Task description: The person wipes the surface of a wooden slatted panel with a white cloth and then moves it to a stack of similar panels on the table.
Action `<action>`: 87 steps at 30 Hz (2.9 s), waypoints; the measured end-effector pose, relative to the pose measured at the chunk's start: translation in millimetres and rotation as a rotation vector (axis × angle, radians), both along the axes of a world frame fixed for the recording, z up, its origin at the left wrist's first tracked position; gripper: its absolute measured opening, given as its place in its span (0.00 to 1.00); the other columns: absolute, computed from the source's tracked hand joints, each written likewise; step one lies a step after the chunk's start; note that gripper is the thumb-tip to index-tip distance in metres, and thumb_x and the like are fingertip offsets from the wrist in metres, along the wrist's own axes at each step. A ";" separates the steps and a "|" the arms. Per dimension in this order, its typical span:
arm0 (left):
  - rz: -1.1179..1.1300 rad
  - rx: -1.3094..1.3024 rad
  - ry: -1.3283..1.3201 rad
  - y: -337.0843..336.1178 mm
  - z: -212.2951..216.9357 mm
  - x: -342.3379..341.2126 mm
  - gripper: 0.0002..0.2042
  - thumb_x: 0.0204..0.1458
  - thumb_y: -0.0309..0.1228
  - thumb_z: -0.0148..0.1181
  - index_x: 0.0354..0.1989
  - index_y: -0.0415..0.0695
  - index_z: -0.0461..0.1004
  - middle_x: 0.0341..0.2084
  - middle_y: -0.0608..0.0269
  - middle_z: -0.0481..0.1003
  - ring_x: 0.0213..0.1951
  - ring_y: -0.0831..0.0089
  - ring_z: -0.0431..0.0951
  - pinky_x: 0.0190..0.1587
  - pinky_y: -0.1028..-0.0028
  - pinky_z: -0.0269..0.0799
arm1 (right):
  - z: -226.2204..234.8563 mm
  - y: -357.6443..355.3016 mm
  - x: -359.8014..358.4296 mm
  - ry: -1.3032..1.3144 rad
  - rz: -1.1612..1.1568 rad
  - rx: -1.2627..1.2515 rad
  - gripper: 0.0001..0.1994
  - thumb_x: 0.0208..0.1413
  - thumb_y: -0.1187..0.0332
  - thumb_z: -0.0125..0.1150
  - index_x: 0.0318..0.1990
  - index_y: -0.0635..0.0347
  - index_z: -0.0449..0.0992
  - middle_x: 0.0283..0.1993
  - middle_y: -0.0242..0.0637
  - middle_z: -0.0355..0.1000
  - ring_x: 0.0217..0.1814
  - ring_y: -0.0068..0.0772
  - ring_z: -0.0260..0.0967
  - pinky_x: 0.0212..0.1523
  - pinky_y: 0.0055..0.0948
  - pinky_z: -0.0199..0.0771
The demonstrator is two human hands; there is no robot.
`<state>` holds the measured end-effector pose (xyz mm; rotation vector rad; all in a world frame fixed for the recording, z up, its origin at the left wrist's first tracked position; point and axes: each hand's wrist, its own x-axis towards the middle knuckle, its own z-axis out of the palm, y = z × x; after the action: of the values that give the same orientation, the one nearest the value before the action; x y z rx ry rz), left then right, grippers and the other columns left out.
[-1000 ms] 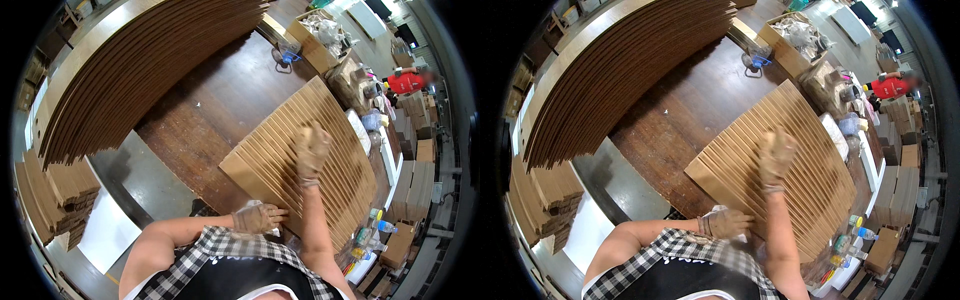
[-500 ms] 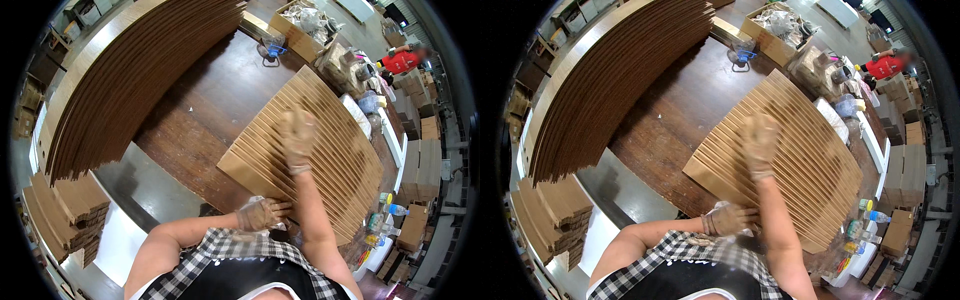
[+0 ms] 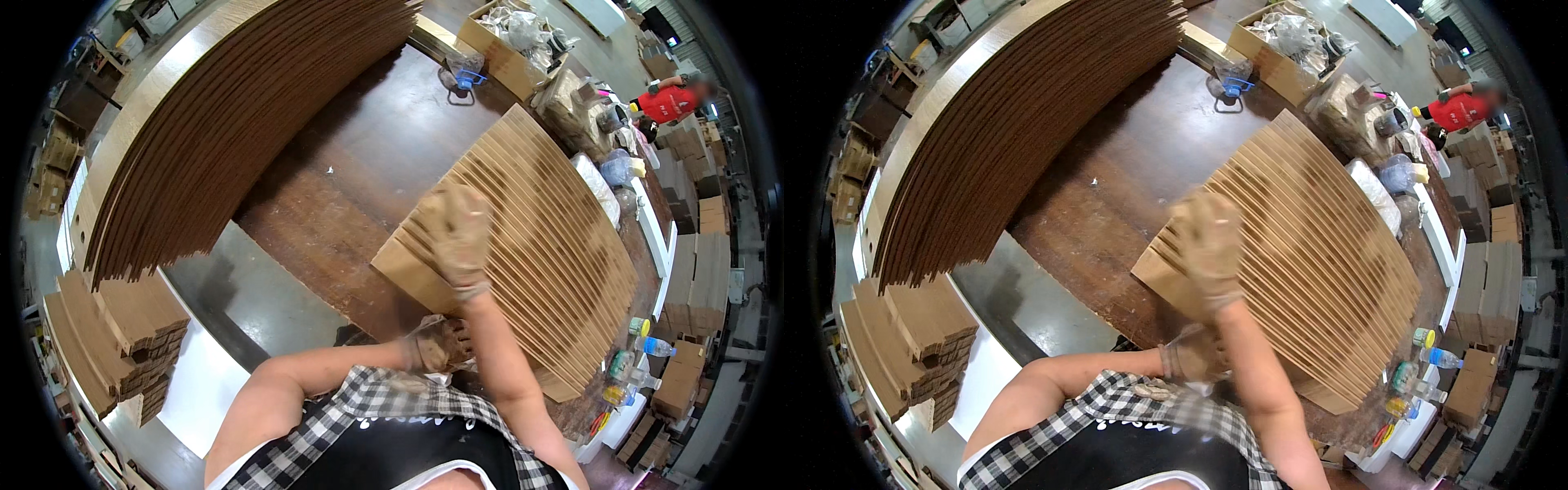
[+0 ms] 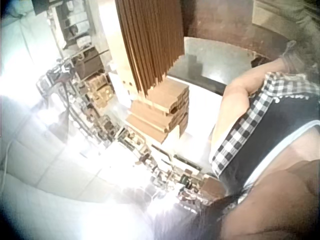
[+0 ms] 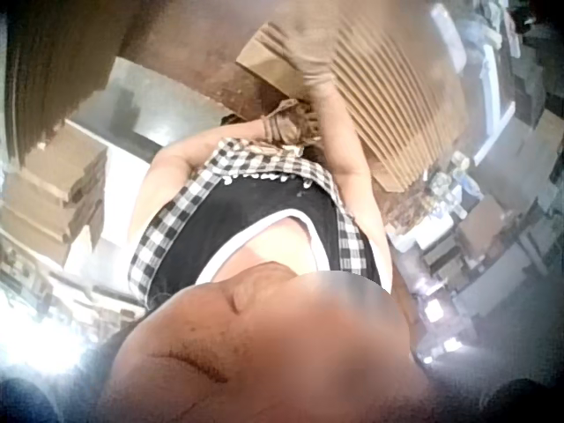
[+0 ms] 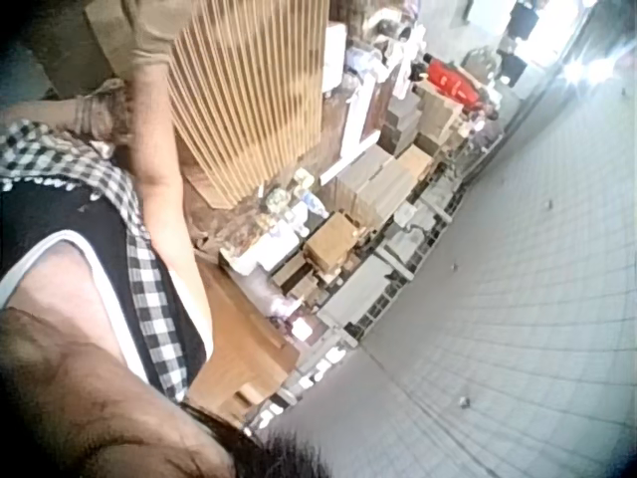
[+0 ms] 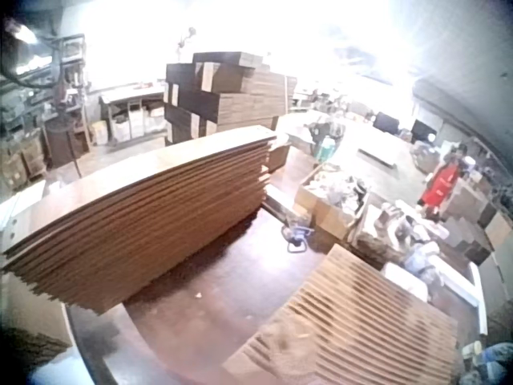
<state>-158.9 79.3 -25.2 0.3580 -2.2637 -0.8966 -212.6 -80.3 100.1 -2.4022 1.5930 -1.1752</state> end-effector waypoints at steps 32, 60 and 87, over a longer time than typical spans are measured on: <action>-0.141 -0.275 -0.286 -17.7 46.4 12.0 0.18 0.61 0.44 0.51 0.53 0.49 0.76 0.63 0.61 0.68 0.66 0.62 0.64 0.63 0.57 0.61 | -9.5 -3.1 -51.2 0.304 -0.185 -0.025 0.12 0.63 0.67 0.55 0.50 0.60 0.72 0.40 0.41 0.70 0.46 0.41 0.69 0.47 0.43 0.71; -0.039 -0.347 -0.308 -10.9 57.7 4.2 0.19 0.53 0.45 0.61 0.51 0.51 0.77 0.61 0.63 0.71 0.64 0.61 0.68 0.62 0.57 0.64 | -39.9 144.7 -214.8 0.306 -0.512 -0.120 0.10 0.62 0.65 0.57 0.49 0.54 0.74 0.46 0.44 0.71 0.51 0.44 0.69 0.51 0.45 0.70; 0.215 -0.267 -0.474 40.0 58.8 -28.9 0.28 0.37 0.37 0.67 0.52 0.50 0.76 0.62 0.59 0.68 0.66 0.53 0.63 0.64 0.52 0.61 | -43.4 204.7 -244.9 0.087 -0.306 -0.203 0.13 0.65 0.62 0.57 0.53 0.57 0.72 0.50 0.44 0.73 0.52 0.46 0.70 0.52 0.43 0.71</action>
<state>-187.9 119.3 33.6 0.7366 -2.6660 -0.4180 -457.5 124.4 56.7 -2.4185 2.0180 -1.3546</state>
